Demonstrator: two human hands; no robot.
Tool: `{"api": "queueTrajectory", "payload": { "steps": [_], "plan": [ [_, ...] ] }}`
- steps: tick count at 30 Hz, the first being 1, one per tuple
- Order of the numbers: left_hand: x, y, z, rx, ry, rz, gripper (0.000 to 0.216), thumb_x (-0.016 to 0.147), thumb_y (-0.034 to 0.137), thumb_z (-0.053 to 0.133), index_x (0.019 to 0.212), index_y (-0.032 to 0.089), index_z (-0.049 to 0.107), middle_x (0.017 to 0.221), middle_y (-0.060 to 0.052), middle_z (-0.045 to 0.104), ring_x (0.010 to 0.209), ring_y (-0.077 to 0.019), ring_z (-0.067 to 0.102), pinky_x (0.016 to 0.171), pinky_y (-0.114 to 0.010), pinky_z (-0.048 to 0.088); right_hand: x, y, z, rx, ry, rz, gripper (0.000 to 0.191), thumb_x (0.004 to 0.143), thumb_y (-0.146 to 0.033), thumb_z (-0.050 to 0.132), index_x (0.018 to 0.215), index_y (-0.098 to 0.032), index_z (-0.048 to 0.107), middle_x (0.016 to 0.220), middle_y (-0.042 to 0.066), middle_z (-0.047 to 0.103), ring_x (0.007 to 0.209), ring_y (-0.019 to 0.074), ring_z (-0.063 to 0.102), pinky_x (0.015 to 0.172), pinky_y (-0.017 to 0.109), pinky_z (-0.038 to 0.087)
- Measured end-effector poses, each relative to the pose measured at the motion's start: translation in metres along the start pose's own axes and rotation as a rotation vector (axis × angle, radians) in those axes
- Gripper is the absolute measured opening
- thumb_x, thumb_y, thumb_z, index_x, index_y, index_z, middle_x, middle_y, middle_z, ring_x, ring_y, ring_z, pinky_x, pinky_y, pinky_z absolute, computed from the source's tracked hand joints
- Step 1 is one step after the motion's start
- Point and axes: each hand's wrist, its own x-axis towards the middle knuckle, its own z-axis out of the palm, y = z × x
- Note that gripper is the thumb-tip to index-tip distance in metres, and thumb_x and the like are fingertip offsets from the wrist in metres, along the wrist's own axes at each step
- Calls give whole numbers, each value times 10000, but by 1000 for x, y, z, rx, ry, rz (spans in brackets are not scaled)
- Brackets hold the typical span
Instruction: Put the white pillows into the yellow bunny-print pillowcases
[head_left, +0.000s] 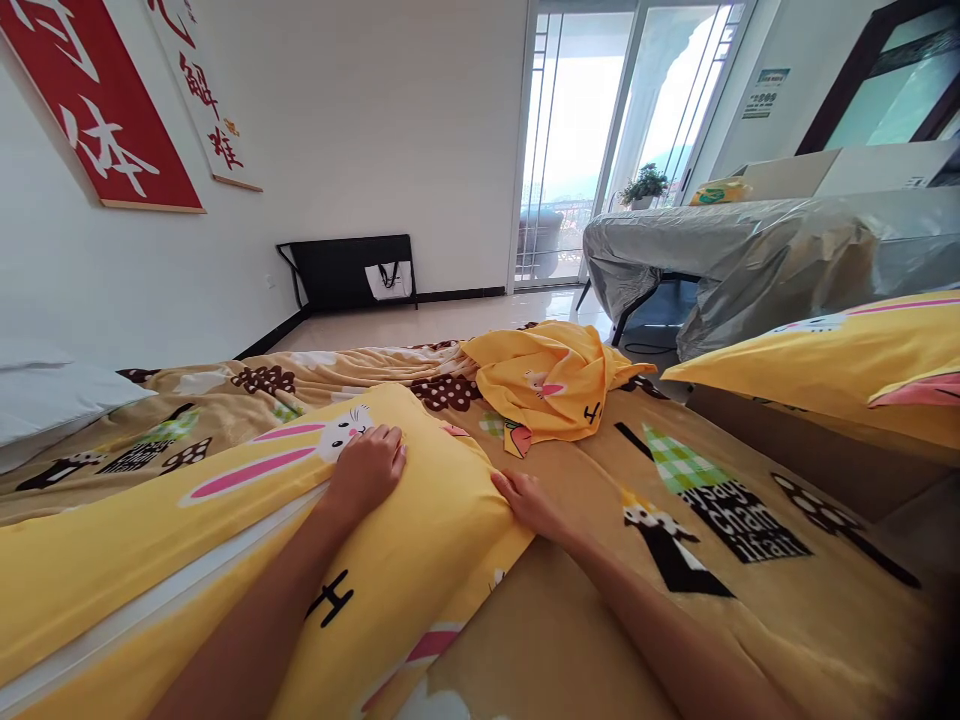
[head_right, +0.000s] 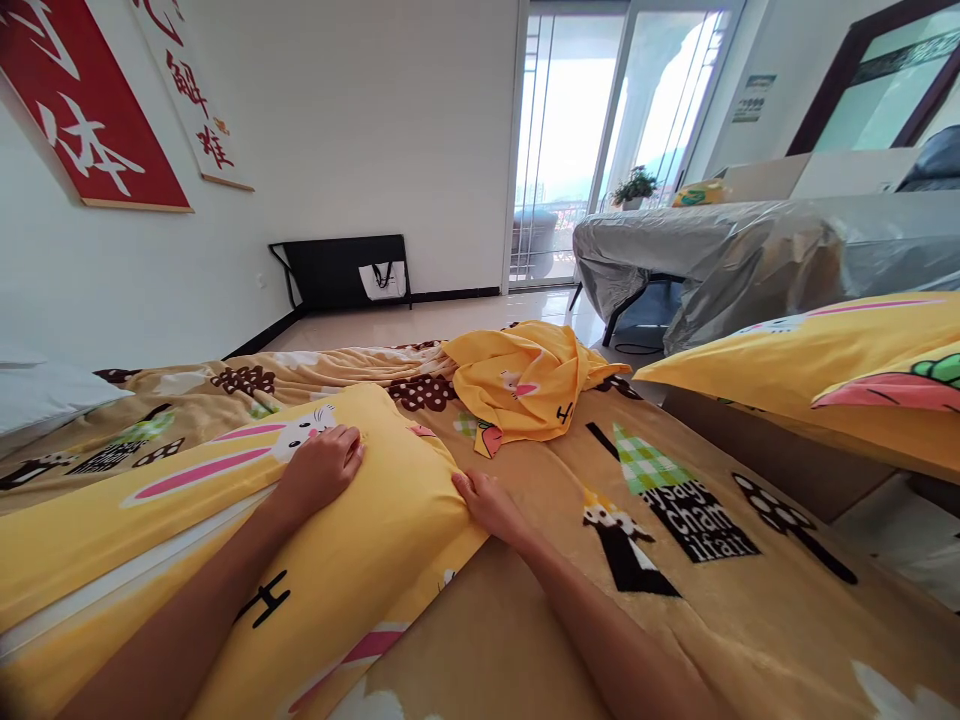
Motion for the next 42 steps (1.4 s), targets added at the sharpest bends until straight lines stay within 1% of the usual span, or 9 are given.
{"api": "queueTrajectory", "payload": {
  "steps": [3,9,17,25,30,35,37,39,42],
  "plan": [
    [0,1,-1,4,-4,-6,240,915,270,350,866,173,563,898,-76,633,871,-236,590,771,-360,408,2,1,4,-36,-20,15,462,949,-447,307,638,-182,522,656,29,615,605,139,504,564,246,303],
    [-3,6,-12,38,-40,-53,274,912,273,342,906,161,592,940,-98,652,910,-238,605,807,-352,429,1,-3,-6,-78,31,-16,424,958,-387,326,632,-181,502,703,53,633,678,152,520,603,252,286],
    [-20,0,-47,109,-338,-441,513,897,494,290,1013,144,647,1022,-143,685,967,-333,628,784,-428,472,3,3,-9,-61,14,-89,452,949,-430,327,641,-173,536,664,30,628,601,137,490,573,254,284],
    [-20,-18,-42,-33,-399,-308,502,841,562,364,1112,250,648,1083,-135,676,1028,-331,602,829,-414,449,4,5,-5,-147,-14,-69,472,970,-440,281,700,-182,570,757,48,679,677,154,558,620,253,320],
    [-19,-32,-48,-321,-463,-122,439,822,477,398,1024,194,666,1042,-93,681,957,-263,607,804,-318,445,4,2,-3,-209,-17,-43,481,987,-408,270,731,-182,609,805,73,699,746,177,601,641,258,326],
    [-37,-52,-67,-576,-606,-235,423,753,524,497,960,191,655,967,-50,688,843,-232,637,660,-258,457,4,-5,-6,-272,-9,-25,456,996,-384,279,796,-182,636,861,81,710,799,183,626,654,254,335],
    [-48,-60,-75,-539,-579,-307,404,728,561,517,808,182,634,813,-39,669,737,-222,618,585,-255,416,6,-7,-5,-280,-4,-13,464,998,-393,274,816,-174,640,886,88,711,821,184,633,661,253,346],
    [-57,-59,-85,-472,-444,-372,430,735,604,483,701,185,568,670,-12,598,637,-193,564,542,-251,359,9,-10,-2,-281,2,-2,480,1001,-407,260,837,-168,644,916,93,710,840,183,639,665,253,356],
    [-65,-31,-103,-393,-239,-366,455,776,621,398,676,194,520,613,10,529,590,-162,500,556,-254,336,12,-12,1,-287,13,9,495,1004,-413,238,871,-166,646,943,101,708,858,187,648,671,258,367]
  ]
}}
